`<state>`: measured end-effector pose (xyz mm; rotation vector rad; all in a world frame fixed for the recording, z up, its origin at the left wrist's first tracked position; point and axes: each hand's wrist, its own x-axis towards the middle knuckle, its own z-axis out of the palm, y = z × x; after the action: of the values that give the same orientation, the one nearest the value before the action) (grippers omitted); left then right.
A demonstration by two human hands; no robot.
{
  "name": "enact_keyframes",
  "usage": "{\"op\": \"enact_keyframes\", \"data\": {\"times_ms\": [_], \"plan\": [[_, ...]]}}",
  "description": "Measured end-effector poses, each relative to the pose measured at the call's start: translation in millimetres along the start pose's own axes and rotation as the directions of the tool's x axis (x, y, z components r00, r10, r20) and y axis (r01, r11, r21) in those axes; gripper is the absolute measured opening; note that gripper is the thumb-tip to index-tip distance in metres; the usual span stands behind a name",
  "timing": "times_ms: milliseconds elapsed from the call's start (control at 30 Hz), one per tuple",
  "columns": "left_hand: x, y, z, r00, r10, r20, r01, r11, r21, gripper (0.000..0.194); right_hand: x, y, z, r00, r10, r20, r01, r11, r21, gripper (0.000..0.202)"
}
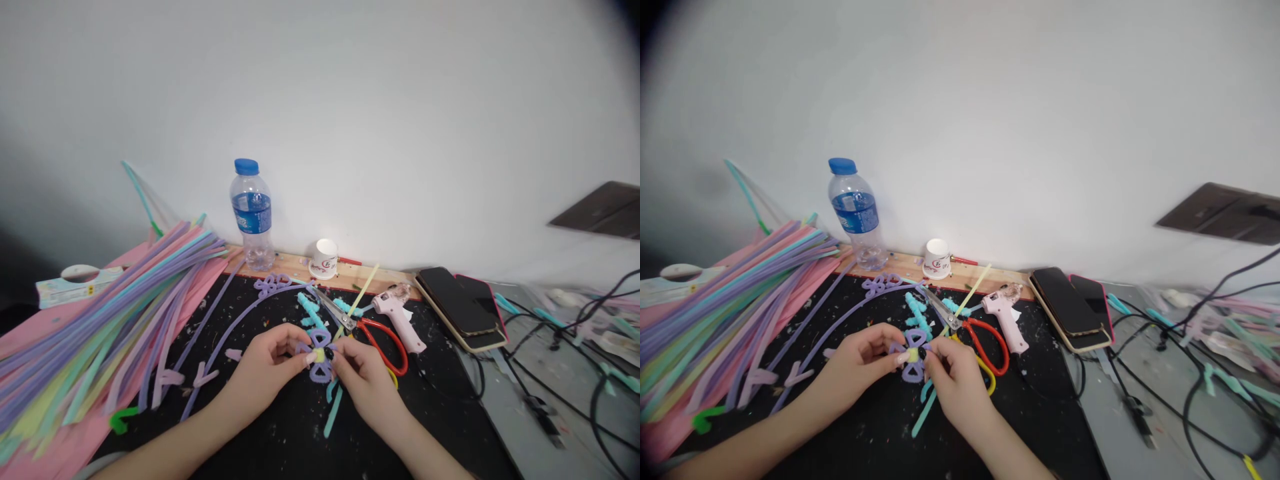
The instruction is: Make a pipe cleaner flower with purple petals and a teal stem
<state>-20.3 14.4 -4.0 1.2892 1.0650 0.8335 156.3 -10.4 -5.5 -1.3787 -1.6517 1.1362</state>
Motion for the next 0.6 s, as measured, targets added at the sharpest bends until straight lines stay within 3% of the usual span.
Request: {"op": "enact_keyframes", "data": {"times_ms": [600], "plan": [[0.2,0.3,1.0,1.0,0.0,-0.001,0.0,1.0,0.014,0.012,-1.5,0.5,1.1,1.0,-0.016,0.0,0.016,1.0,-0.021,0.026]]}}
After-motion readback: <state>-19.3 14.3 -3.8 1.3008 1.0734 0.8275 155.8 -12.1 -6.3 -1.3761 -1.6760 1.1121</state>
